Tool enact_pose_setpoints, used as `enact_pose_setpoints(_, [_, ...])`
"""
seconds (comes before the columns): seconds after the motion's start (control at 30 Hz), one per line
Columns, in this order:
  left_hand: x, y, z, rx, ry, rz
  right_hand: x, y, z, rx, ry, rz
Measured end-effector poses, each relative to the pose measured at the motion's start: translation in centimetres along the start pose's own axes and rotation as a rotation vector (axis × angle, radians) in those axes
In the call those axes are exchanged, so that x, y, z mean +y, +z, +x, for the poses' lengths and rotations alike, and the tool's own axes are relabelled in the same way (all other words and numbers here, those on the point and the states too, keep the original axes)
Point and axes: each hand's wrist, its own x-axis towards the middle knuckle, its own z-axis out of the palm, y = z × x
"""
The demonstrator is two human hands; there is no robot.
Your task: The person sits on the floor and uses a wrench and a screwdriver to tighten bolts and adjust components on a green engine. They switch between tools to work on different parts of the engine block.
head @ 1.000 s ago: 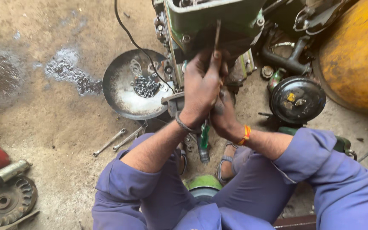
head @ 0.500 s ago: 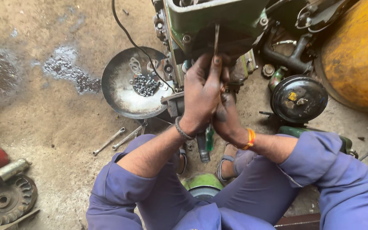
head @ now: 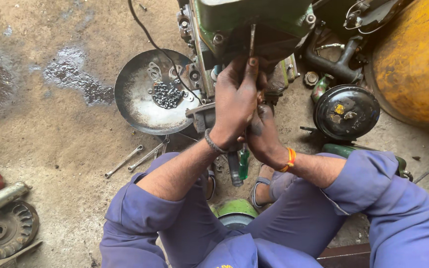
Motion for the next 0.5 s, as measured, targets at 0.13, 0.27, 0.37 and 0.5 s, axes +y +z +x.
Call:
enact_pose_setpoints(0.13, [1.1,0.4,-0.8,-0.030,0.051,0.070,1.5,-0.4,0.4,-0.031,-0.261,-0.070])
enact_pose_setpoints(0.27, [1.5,0.5,-0.8,-0.042,0.066,0.135,3.1,-1.3,0.9,-0.011,-0.406,-0.075])
enact_pose_setpoints(0.37, [1.1,0.5,-0.2,-0.073,0.037,0.012,3.3,-1.6,1.0,-0.029,-0.585,-0.244])
enact_pose_setpoints(0.5, [0.5,0.2,0.2,-0.015,-0.001,0.075,2.4,-1.2,0.8,-0.031,-0.173,0.006])
